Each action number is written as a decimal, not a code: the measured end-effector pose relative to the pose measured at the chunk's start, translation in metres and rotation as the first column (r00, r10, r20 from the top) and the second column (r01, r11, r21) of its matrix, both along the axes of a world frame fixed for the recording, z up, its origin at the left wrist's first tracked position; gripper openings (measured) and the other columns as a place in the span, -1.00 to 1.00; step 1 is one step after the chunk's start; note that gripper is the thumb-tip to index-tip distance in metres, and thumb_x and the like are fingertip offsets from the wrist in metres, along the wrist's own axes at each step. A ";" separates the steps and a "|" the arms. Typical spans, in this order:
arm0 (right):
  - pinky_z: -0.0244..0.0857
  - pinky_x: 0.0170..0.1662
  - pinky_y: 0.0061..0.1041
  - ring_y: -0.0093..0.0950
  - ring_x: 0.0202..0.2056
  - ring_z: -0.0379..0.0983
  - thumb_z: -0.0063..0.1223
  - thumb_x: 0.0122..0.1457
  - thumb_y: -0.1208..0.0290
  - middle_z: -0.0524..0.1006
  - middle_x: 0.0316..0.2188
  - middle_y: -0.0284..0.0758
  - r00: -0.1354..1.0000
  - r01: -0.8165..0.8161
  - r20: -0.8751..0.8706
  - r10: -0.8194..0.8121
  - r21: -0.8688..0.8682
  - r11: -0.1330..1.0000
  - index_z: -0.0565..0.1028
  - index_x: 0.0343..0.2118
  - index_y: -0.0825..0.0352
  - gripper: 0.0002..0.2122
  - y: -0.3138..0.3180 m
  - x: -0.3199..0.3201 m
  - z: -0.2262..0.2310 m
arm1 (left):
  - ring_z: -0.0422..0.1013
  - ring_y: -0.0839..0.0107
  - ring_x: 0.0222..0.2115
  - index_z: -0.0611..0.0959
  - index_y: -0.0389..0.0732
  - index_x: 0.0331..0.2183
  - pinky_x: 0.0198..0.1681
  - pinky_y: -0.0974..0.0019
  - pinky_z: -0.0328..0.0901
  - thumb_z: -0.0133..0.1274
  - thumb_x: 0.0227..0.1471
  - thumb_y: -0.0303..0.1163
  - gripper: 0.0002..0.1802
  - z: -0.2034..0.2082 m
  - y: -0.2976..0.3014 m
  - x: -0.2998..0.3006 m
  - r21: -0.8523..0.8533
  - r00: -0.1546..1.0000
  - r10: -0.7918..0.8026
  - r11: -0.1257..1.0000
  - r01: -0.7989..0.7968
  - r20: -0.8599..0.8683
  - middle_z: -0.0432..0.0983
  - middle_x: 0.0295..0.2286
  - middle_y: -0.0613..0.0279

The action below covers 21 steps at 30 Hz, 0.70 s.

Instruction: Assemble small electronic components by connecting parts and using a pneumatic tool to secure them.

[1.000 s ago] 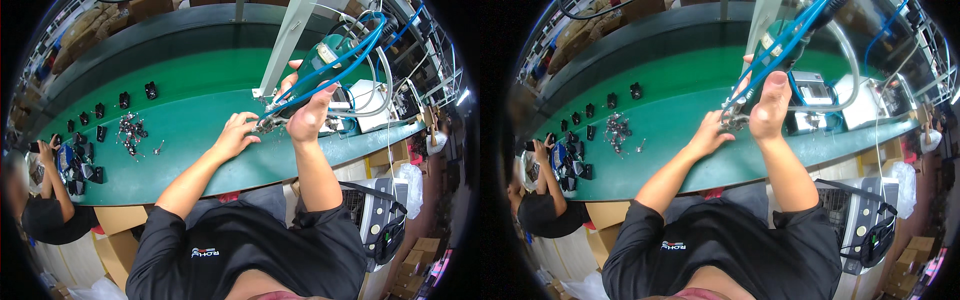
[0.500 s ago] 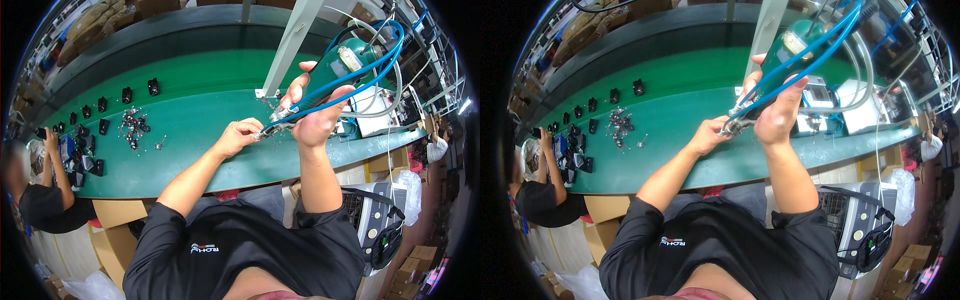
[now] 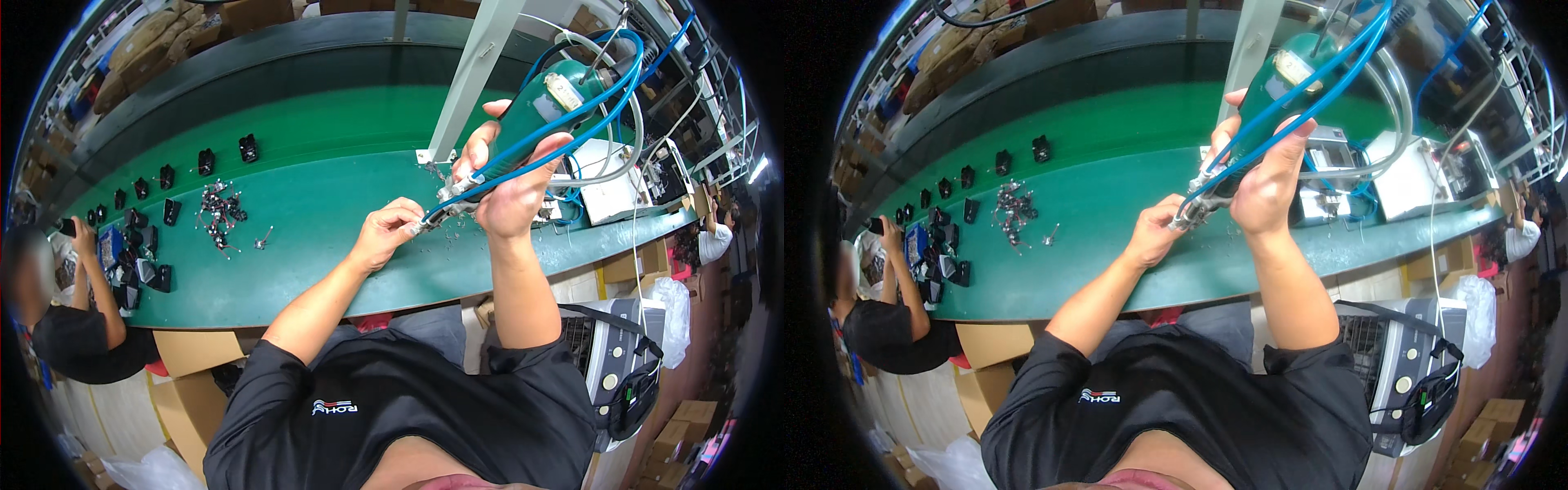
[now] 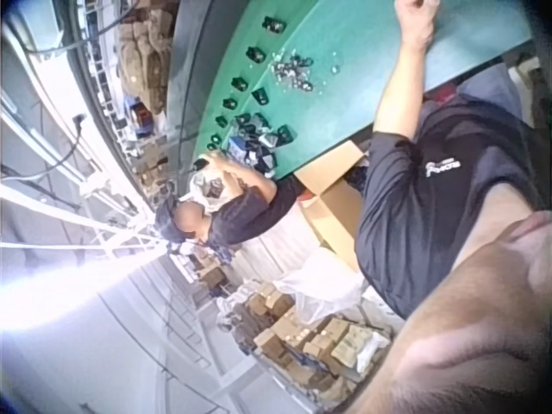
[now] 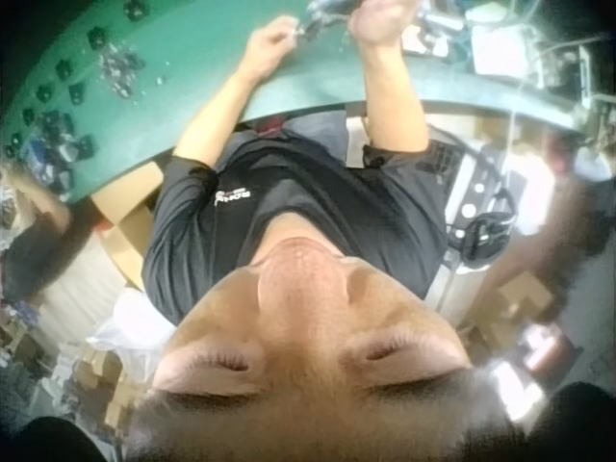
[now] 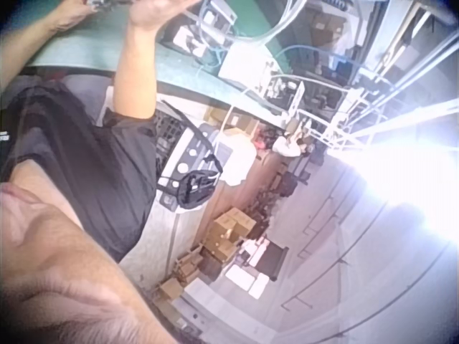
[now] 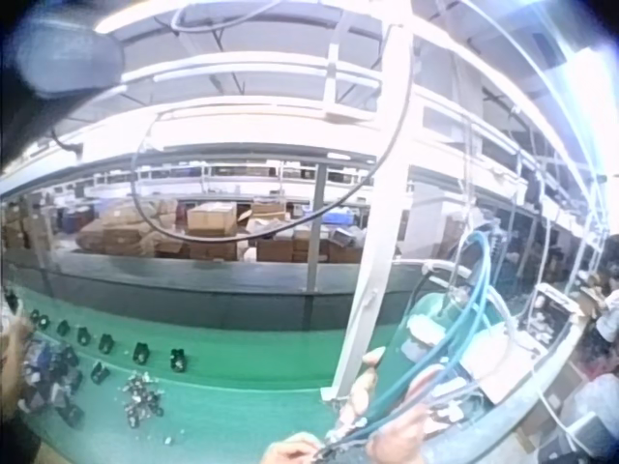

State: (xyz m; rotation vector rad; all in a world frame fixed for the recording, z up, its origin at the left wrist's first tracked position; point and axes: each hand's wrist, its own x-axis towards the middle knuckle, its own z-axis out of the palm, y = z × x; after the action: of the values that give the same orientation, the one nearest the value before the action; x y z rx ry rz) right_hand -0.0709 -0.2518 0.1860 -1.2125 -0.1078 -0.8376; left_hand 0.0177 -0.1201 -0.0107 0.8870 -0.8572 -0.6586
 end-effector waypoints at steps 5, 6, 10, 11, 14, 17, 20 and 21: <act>0.37 -0.52 -0.55 -0.53 -0.62 0.38 -0.53 0.22 -0.51 0.40 -0.58 -0.37 1.000 0.027 -0.007 -0.027 -0.018 0.999 0.33 0.04 0.35 -0.14 0.001 -0.001 0.003 | 0.39 0.50 -0.15 0.66 -0.31 -0.26 -0.01 0.41 0.29 0.15 0.20 -0.53 -0.93 0.004 -0.004 -0.002 -0.046 0.996 -0.064 0.997 0.061 -0.062 0.45 -0.18 0.25; 0.37 -0.52 -0.55 -0.52 -0.62 0.37 -0.54 0.22 -0.50 0.40 -0.58 -0.37 0.999 0.039 -0.012 -0.040 -0.028 0.999 0.33 0.04 0.36 -0.14 0.001 -0.001 0.004 | 0.39 0.50 -0.15 0.66 -0.31 -0.26 -0.01 0.41 0.29 0.15 0.20 -0.53 -0.93 0.005 -0.006 -0.001 -0.046 0.996 -0.063 0.997 0.060 -0.061 0.45 -0.18 0.25; 0.36 -0.53 -0.56 -0.52 -0.62 0.38 -0.56 0.23 -0.51 0.40 -0.58 -0.36 0.998 0.058 0.001 -0.058 -0.073 0.996 0.34 0.03 0.36 -0.14 -0.001 0.002 0.004 | 0.38 0.48 -0.17 0.62 -0.27 -0.28 -0.06 0.39 0.27 0.13 0.23 -0.48 -0.94 0.015 -0.003 0.000 0.062 0.979 0.033 0.997 -0.047 0.203 0.45 -0.19 0.23; 0.35 -0.50 -0.56 -0.51 -0.61 0.37 -0.55 0.22 -0.51 0.40 -0.58 -0.36 0.995 0.097 -0.027 -0.100 -0.103 0.990 0.34 0.03 0.37 -0.13 0.001 0.003 0.003 | 0.40 0.43 -0.17 0.62 -0.25 -0.30 -0.06 0.36 0.26 0.13 0.21 -0.48 -0.95 0.017 -0.001 0.001 0.092 0.944 0.083 0.989 -0.118 0.320 0.45 -0.19 0.23; 0.33 -0.45 -0.55 -0.51 -0.56 0.37 -0.53 0.23 -0.50 0.40 -0.55 -0.36 0.989 0.128 -0.053 -0.136 -0.131 0.983 0.33 0.06 0.38 -0.13 0.008 0.011 -0.004 | 0.40 0.27 -0.20 0.62 -0.18 -0.31 -0.07 0.21 0.23 0.17 0.11 -0.44 -0.92 0.018 0.010 0.015 0.097 0.624 0.167 0.926 -0.366 0.763 0.45 -0.22 0.24; 0.32 -0.38 -0.53 -0.51 -0.47 0.36 -0.33 0.17 -0.51 0.43 -0.44 -0.36 0.997 0.073 -0.024 -0.077 -0.141 0.987 0.30 0.14 0.39 -0.10 0.000 0.009 -0.024 | 0.38 0.15 -0.14 0.68 -0.14 -0.25 -0.13 0.06 0.20 0.26 -0.05 -0.37 -0.75 0.007 -0.002 0.008 0.125 0.259 0.048 0.783 -0.609 0.965 0.46 -0.21 0.19; 0.31 -0.42 -0.57 -0.56 -0.49 0.35 -0.06 0.08 -0.48 0.43 -0.45 -0.38 0.985 0.171 0.018 -0.170 -0.067 0.983 0.27 0.18 0.39 -0.08 -0.008 0.005 -0.042 | 0.37 0.25 -0.12 0.72 -0.02 -0.22 -0.14 0.11 0.19 0.29 -0.08 -0.32 -0.72 0.004 -0.009 0.008 0.125 0.220 0.024 0.758 -0.640 0.975 0.46 -0.18 0.25; 0.31 -0.42 -0.58 -0.56 -0.49 0.35 -0.07 0.08 -0.49 0.43 -0.45 -0.38 0.996 0.072 -0.039 -0.076 -0.101 0.992 0.28 0.17 0.39 -0.08 -0.012 0.000 -0.045 | 0.37 0.27 -0.12 0.73 0.01 -0.22 -0.13 0.13 0.19 0.29 -0.07 -0.31 -0.72 0.011 0.006 0.009 0.097 0.256 0.092 0.762 -0.641 0.962 0.46 -0.16 0.27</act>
State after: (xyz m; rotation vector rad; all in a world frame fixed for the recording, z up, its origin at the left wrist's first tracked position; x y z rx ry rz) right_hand -0.0710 -0.2636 0.1409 -1.3341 -0.0709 -0.8785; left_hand 0.0263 -0.1145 0.0007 1.9901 -1.4440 0.2337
